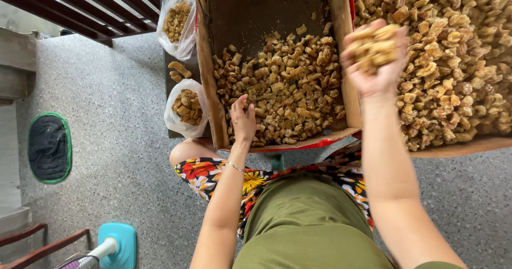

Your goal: The person sits on the floor and repeatedly picks up dried fruit pieces from a cardboard box, breaks them apart by hand, and transfers them to a larger adjacent box. The process continues throughout the clip with no other tools used.

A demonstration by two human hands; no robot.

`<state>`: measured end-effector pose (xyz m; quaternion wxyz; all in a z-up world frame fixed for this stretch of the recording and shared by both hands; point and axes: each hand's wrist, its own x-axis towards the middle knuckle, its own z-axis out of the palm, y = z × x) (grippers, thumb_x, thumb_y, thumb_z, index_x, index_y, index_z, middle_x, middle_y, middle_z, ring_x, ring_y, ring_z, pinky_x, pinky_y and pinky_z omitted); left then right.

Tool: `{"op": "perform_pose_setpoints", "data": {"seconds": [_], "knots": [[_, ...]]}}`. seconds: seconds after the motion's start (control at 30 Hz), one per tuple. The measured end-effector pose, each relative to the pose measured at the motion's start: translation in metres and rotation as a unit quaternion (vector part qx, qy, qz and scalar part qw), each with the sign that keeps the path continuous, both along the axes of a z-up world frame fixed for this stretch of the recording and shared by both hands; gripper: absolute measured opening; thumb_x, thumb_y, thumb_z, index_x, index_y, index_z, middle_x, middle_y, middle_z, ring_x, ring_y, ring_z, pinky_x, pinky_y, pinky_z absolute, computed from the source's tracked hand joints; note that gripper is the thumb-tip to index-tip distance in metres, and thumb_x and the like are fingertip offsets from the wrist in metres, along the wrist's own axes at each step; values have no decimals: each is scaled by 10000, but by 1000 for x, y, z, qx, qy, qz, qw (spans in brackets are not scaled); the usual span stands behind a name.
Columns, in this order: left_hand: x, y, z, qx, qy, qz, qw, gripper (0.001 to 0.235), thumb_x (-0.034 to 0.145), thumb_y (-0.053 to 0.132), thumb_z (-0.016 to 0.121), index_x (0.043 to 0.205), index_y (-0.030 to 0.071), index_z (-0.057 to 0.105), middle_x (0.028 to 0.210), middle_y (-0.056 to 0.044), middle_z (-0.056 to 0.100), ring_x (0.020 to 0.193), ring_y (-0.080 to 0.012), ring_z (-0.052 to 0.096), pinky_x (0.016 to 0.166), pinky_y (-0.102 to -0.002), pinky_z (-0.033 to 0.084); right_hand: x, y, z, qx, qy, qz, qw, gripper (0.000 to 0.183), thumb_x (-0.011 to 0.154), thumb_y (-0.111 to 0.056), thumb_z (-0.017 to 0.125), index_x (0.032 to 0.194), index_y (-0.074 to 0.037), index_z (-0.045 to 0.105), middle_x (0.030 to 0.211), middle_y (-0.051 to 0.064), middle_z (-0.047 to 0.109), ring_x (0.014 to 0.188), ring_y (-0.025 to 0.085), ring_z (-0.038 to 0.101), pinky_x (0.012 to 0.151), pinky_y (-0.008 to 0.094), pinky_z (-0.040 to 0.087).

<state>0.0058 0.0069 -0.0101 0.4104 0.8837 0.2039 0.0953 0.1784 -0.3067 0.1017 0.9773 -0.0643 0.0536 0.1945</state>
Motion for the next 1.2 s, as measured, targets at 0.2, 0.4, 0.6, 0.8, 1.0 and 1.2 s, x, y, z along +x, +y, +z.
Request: {"op": "perform_pose_setpoints", "data": {"seconds": [0.2,0.4,0.6,0.8,1.0,1.2], "knots": [[-1,3,-11,-33,-26,44,998,386,1008,118,621,1384,63,549,1351,-168,536,1243,-312,522,1049,-427,469,78,-153,-18,-366,-36,-211,906,390,1120,-405,582,1261,-41,602,1019,118,664,892,263,677,689,390,589],[-2,0,-4,0,6,35,999,399,982,97,637,1372,70,555,1366,-178,537,1250,-348,471,1040,-456,441,102,-183,-56,-771,-34,-240,589,316,953,-115,695,1254,-139,601,1327,100,547,1246,257,524,1046,509,414],[-2,-1,-6,34,6,15,999,414,968,82,652,1372,72,558,1358,-189,551,1245,-370,459,1072,-491,386,90,-90,-57,-810,-132,-254,512,235,973,-3,681,1200,-61,702,1333,146,639,1186,235,611,1064,413,514],[-1,-2,0,-1,20,13,1000,409,969,91,651,1368,85,562,1364,-176,550,1262,-350,463,1078,-467,407,113,68,-80,-825,-336,51,451,421,1032,-368,602,1371,-119,617,1507,152,543,1413,312,479,1189,538,385],[-2,-3,3,-18,28,-1,999,426,970,88,645,1385,82,549,1396,-164,538,1324,-353,432,1097,-453,396,133,103,-165,-904,-359,180,145,815,986,-751,404,1574,-194,308,1609,258,53,1484,451,-9,1199,647,141],[18,5,10,-45,62,5,997,429,963,114,654,1382,87,564,1404,-114,564,1344,-301,448,1147,-443,358,52,127,-98,-888,-184,345,242,706,1056,-671,345,1579,-197,333,1723,277,66,1579,470,61,1208,717,235]]}}
